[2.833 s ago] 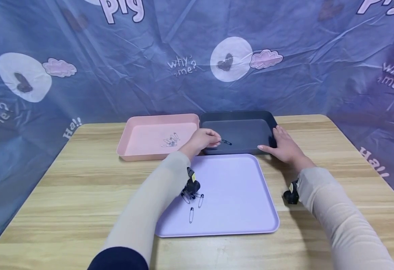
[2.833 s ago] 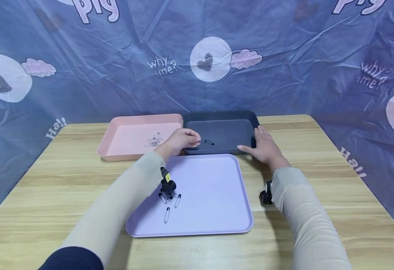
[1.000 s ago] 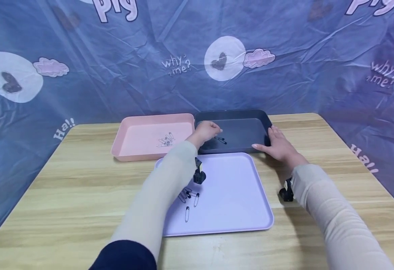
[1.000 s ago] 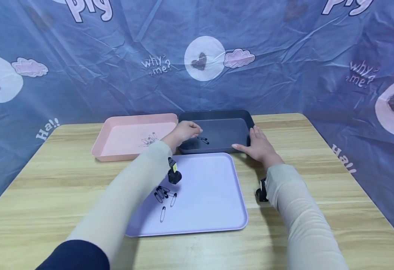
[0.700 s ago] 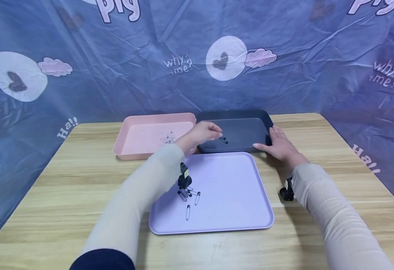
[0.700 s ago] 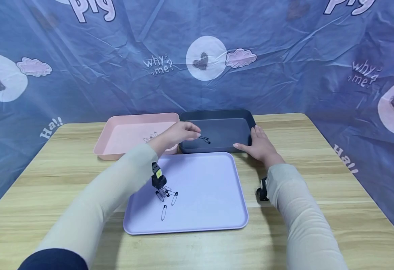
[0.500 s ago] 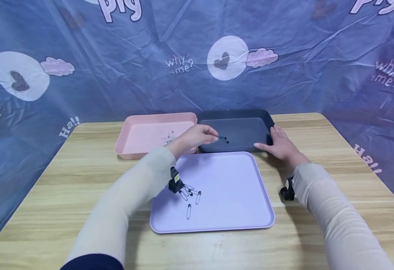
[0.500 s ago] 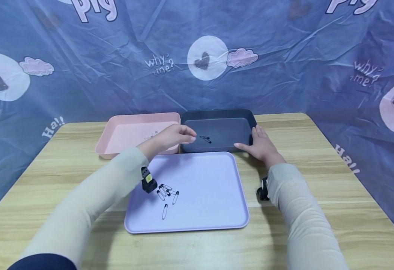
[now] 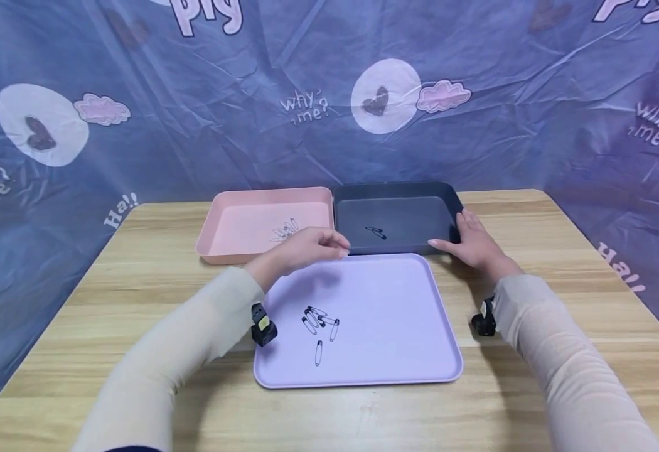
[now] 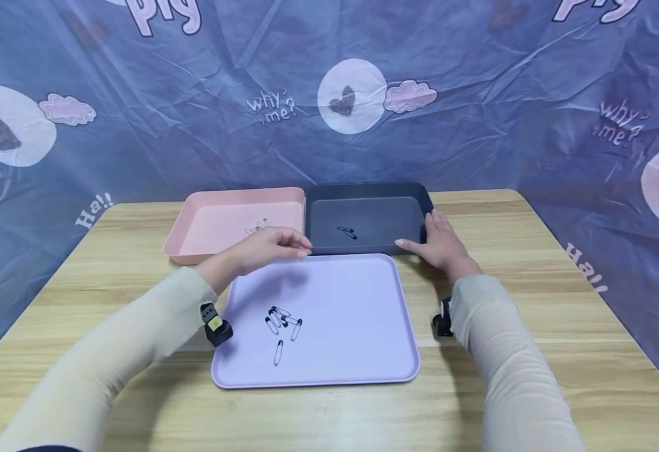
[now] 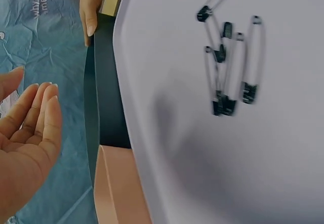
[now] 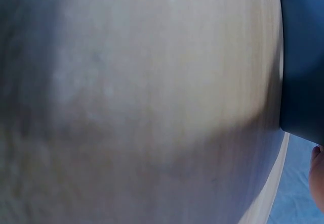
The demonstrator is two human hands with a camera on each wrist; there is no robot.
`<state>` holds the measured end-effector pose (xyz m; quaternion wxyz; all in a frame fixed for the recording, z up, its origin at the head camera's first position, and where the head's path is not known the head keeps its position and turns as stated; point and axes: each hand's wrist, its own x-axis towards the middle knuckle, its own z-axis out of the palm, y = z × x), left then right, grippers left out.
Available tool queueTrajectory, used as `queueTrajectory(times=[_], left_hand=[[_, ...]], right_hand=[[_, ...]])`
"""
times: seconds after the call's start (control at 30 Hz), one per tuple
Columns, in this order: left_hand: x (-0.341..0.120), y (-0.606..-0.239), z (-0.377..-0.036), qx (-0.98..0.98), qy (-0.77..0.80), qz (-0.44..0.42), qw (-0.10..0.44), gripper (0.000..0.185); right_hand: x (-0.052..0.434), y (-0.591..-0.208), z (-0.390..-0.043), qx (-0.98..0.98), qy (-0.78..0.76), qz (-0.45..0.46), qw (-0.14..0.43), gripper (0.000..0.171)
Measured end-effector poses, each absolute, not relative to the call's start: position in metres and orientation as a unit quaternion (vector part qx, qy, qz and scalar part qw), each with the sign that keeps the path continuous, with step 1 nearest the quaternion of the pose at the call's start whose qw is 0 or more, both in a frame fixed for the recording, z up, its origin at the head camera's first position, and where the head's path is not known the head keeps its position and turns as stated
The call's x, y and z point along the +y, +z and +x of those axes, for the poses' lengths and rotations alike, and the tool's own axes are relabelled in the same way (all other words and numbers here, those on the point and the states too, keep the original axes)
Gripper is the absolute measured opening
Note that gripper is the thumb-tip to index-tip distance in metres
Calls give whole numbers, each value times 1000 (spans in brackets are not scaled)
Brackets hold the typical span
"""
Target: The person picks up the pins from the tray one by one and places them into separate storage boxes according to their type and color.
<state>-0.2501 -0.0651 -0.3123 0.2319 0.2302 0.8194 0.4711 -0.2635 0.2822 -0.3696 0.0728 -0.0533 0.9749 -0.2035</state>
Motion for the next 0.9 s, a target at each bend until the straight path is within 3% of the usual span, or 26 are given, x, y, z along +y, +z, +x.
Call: queueTrajectory(times=[0.6,0.9], left_hand=[[-107,-341,-226,804,497,243,218,24],[-122,-354,-215,813,473,238,244,19]], right_hand=[[283,-372,-262,974,-212,-53,65,104],[283,-373,-263,974,-211,-59,56,103]])
